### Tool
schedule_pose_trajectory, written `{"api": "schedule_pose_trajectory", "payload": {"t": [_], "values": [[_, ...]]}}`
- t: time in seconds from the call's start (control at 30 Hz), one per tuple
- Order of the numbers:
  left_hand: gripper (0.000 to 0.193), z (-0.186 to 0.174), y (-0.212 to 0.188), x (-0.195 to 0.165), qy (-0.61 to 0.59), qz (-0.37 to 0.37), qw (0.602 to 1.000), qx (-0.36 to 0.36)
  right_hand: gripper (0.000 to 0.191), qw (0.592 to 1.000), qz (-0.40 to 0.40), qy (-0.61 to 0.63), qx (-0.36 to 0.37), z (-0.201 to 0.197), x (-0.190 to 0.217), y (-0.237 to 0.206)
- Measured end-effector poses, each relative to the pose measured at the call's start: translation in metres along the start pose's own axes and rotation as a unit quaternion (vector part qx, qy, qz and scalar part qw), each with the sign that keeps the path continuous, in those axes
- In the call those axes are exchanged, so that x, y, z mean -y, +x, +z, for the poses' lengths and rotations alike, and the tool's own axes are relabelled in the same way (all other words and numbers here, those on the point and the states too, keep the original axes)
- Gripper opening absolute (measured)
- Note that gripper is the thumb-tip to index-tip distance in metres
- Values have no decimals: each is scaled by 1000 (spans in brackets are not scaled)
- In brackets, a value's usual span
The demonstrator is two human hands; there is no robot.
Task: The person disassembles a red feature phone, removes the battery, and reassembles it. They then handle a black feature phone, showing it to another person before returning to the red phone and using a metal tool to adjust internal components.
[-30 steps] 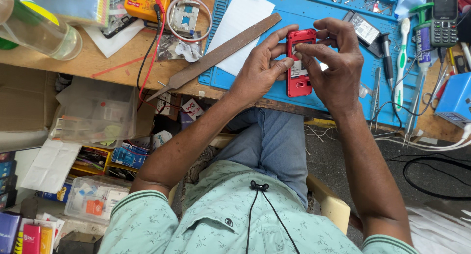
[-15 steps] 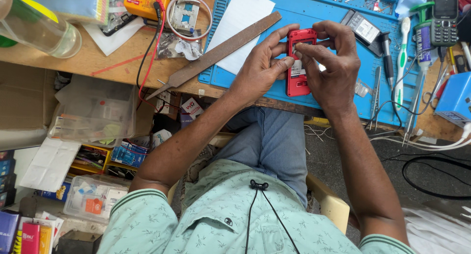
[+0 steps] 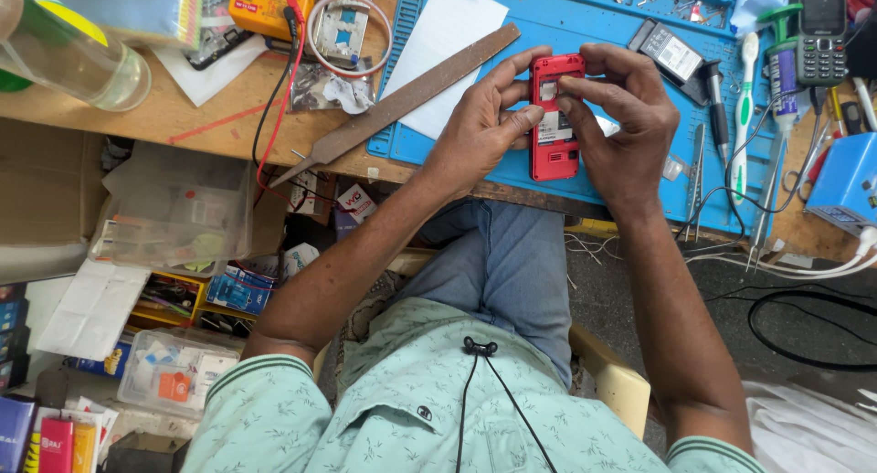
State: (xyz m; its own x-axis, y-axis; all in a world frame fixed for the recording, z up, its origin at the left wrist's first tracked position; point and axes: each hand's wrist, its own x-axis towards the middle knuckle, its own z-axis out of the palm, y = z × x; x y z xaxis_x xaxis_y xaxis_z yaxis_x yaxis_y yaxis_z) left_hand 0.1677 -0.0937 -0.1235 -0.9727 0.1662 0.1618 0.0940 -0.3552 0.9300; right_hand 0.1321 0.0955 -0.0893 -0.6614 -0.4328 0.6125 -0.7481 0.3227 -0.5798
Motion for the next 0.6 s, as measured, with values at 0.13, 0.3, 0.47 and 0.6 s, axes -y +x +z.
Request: {"api": "schedule_pose_trajectory", "payload": {"t": [0.13, 0.3, 0.47, 0.6], "values": [[56, 0, 0, 0, 1, 7, 1000, 8, 23, 998, -16, -59, 7, 1, 0, 1], [57, 0, -1, 1, -1, 7, 1000, 5, 19, 997, -12, -80, 9, 4, -2, 0], [56, -1, -1, 3, 27, 13, 1000, 8, 14, 996, -13, -93, 10, 3, -1, 0], [56, -1, 0, 4, 28, 16, 999, 10, 14, 995, -16, -96, 12, 4, 0, -1]]}}
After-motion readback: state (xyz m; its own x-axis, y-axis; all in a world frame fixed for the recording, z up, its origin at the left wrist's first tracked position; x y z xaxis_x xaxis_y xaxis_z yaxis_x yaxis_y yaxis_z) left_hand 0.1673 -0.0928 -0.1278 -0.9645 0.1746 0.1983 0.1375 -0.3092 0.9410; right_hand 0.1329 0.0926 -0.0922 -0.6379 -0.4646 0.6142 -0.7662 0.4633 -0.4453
